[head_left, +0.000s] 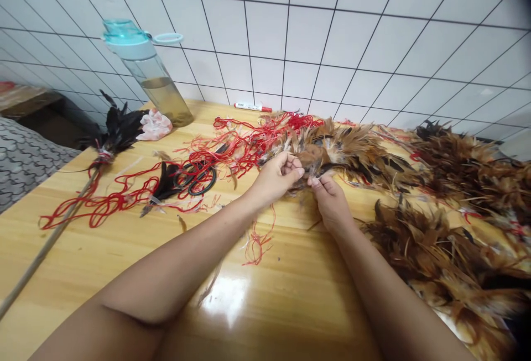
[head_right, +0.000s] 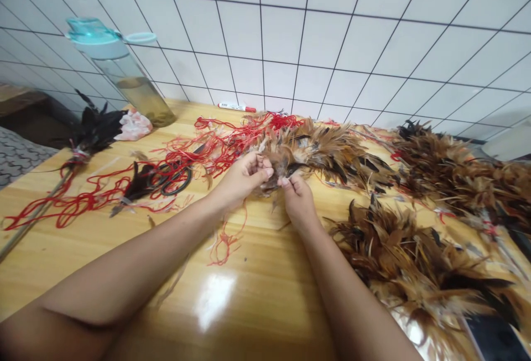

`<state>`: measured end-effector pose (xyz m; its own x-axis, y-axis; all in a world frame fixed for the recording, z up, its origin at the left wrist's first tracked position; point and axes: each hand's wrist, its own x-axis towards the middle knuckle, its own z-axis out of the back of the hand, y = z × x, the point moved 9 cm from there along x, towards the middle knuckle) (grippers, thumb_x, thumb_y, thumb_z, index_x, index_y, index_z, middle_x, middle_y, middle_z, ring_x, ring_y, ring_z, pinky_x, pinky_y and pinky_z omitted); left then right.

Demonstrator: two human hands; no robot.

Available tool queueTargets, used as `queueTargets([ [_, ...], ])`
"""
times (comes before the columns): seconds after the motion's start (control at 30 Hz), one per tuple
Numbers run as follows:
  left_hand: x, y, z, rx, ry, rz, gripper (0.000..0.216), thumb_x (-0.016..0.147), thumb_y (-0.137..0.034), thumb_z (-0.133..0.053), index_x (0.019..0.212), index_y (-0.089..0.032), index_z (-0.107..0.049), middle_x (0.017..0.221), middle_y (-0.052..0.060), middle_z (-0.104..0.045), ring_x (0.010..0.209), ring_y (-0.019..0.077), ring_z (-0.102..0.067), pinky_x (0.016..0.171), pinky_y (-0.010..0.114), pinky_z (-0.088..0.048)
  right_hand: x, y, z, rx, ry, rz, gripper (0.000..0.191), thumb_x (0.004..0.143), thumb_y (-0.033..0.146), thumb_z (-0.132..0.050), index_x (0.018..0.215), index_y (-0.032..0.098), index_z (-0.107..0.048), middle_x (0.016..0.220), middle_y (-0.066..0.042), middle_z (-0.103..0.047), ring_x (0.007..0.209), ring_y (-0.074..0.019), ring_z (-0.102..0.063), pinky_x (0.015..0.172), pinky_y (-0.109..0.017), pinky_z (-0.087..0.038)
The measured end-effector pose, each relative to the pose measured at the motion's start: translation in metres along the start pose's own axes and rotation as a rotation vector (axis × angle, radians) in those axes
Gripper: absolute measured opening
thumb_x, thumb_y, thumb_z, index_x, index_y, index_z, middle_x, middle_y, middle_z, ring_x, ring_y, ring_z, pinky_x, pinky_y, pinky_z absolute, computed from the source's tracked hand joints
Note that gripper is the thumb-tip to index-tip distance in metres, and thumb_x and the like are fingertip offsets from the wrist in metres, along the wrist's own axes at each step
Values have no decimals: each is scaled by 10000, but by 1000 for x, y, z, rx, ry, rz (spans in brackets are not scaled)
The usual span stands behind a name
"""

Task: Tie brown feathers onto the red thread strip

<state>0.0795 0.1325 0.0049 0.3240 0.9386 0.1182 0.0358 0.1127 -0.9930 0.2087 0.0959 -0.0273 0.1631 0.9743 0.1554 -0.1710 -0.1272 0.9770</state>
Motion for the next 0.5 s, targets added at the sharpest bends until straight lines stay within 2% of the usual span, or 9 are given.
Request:
queueTargets([
  [0.17,-2,9,-9,101,126,92,232,745,-345,-633,822,-127,-646,659,-3,-579,588,86,-481,564,201,-386,1,9,7,-207,-38,104,214,835,361,-448,691,207,-486,698,-3,-500,701,-160,-466,689,-303,-398],
  [0.23,-3,11,-10,80,128,103,235,745,-344,-631,827,-126,-660,638,-5,-587,567,87,-483,558,206,-389,0,18,6,-329,-37,184,220,845,327,-426,656,217,-447,684,-10,-485,689,-171,-460,684,-315,-399],
  [0.37,-1,5,-13,64,97,34,103,721,-228,-629,724,-127,-652,653,5,-627,613,108,-550,614,226,-442,-5,33,-5,-539,7,313,185,834,222,-391,656,228,-442,692,-49,-515,692,-200,-479,666,-329,-411],
  [0.5,-2,1,-12,30,42,18,76,690,-150,-640,758,-144,-673,741,15,-690,694,140,-619,687,259,-497,-8,31,-14,-754,60,309,185,799,138,-388,700,215,-524,726,-98,-579,725,-229,-525,650,-330,-407],
])
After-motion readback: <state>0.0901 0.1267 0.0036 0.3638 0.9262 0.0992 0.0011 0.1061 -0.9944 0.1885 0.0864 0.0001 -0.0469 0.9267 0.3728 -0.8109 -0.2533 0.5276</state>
